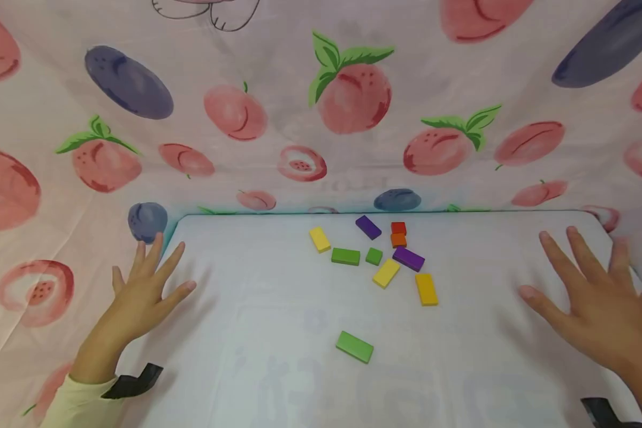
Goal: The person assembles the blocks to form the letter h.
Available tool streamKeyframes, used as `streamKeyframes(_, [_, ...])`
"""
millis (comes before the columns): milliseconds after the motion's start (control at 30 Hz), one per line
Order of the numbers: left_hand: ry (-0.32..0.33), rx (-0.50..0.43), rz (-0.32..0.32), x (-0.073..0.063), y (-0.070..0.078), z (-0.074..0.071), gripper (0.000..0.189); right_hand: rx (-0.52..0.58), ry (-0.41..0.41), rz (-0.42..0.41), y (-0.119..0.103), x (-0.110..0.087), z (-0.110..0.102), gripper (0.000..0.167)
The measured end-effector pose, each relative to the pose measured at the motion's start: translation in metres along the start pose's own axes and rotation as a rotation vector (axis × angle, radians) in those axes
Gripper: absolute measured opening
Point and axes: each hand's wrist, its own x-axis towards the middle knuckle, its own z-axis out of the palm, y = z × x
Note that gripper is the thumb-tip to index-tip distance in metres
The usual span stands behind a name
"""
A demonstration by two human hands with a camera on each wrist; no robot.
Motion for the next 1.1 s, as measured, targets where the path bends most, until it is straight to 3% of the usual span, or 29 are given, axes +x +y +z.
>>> streamKeyframes(167, [0.010,0.008,0.027,0.004,0.006,0.003,0.079,-0.048,-0.096,-0.005,-0.022,0.001,0.002,0.105])
streamKeyframes(300, [0.019,0.005,0.086,0.015,0.016,0.012,0.074,-0.057,-0.201,-0.031,-0.041,0.004,0.006,0.103])
streamKeyframes(567, [-0.003,-0.134,0.136,0.041,0.046,0.028,0.059,0.001,-0.391,-0.088,-0.092,0.008,0.020,0.091])
streamKeyframes(900, [-0.055,-0.333,0.165,0.086,0.071,0.066,0.053,0.224,-0.398,-0.194,-0.132,0.000,0.043,0.066])
streamKeyframes(1100, [-0.107,-0.363,0.143,0.105,0.093,0.089,0.052,0.331,-0.482,-0.192,-0.151,0.001,0.056,0.057])
